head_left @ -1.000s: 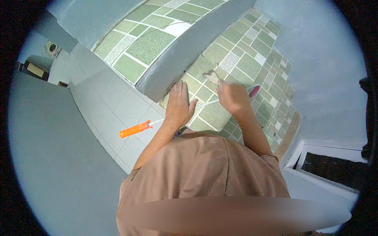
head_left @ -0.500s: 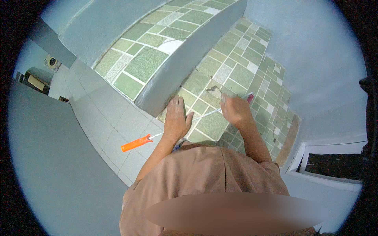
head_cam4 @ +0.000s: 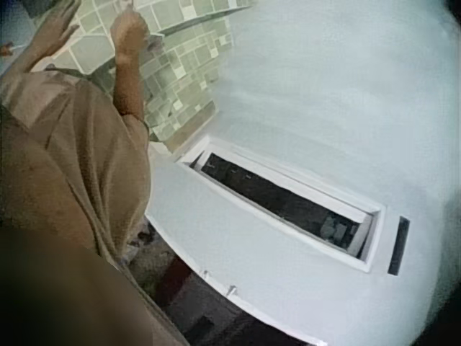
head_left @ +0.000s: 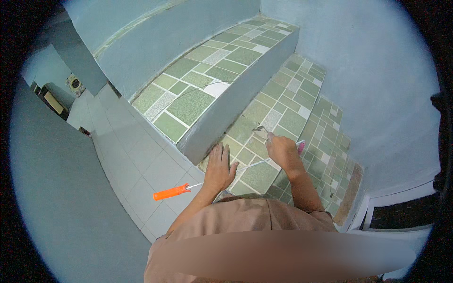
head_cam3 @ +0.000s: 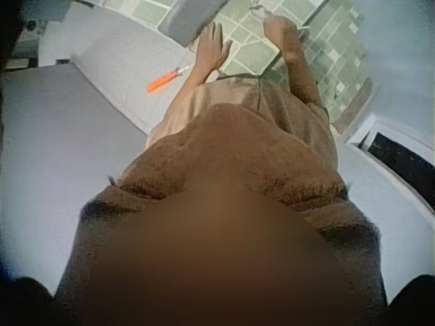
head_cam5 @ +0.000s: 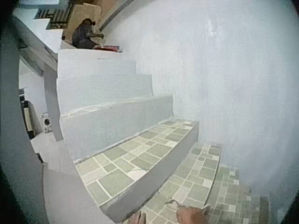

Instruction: The person applies grout to the joints between green and white tiles on a staircase using a small trowel. They work step by step, smoothing the grout into the gaps and occasionally wiping excess material.

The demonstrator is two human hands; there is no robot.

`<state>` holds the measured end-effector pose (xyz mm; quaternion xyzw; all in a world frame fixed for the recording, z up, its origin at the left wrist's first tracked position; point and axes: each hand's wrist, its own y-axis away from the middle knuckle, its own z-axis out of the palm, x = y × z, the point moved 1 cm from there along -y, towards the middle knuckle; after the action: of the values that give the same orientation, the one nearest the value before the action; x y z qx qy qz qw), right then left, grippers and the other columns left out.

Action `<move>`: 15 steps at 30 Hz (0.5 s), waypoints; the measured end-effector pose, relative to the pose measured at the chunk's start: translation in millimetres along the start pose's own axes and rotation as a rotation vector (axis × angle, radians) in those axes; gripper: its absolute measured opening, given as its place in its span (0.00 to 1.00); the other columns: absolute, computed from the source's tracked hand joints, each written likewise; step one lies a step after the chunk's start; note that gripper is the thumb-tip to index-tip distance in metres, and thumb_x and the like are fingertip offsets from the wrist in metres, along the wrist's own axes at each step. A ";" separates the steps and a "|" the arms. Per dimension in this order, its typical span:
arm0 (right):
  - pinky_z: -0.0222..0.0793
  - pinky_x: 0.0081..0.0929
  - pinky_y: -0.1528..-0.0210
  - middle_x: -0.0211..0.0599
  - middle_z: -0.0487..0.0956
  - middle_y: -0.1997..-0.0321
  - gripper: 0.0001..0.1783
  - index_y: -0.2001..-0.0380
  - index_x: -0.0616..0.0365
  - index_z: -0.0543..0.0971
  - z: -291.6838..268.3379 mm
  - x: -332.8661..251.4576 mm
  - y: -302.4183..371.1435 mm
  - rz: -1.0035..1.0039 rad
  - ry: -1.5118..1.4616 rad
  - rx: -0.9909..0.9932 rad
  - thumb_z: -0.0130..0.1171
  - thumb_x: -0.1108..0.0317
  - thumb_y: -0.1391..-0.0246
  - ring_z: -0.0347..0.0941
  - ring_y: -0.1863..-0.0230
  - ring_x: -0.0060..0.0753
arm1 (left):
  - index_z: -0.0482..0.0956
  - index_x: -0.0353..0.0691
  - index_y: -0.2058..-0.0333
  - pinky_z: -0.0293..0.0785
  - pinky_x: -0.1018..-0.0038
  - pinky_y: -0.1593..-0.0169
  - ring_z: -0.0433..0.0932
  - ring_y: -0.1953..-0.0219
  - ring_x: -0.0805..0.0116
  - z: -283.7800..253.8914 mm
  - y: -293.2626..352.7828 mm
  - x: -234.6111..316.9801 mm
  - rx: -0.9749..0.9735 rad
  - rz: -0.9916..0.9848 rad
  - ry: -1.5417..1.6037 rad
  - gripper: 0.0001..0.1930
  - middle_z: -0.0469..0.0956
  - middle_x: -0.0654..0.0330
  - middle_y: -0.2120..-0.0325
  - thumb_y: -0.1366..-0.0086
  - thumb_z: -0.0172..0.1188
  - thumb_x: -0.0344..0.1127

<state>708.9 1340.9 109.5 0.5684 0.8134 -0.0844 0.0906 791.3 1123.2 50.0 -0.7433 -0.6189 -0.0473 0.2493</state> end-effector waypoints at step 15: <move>0.74 0.48 0.59 0.54 0.81 0.68 0.14 0.62 0.64 0.77 -4.2 -25.7 -5.9 -0.037 -0.029 -0.017 0.49 0.66 0.45 0.79 0.64 0.53 | 0.62 0.33 0.41 0.52 0.53 0.34 0.57 0.38 0.36 -0.9 2.3 -1.6 0.005 0.010 0.022 0.30 0.58 0.33 0.41 0.38 0.56 0.44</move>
<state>711.8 1316.5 120.0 0.5512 0.8230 -0.0873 0.1058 793.3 1121.1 49.5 -0.7452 -0.6126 -0.0528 0.2579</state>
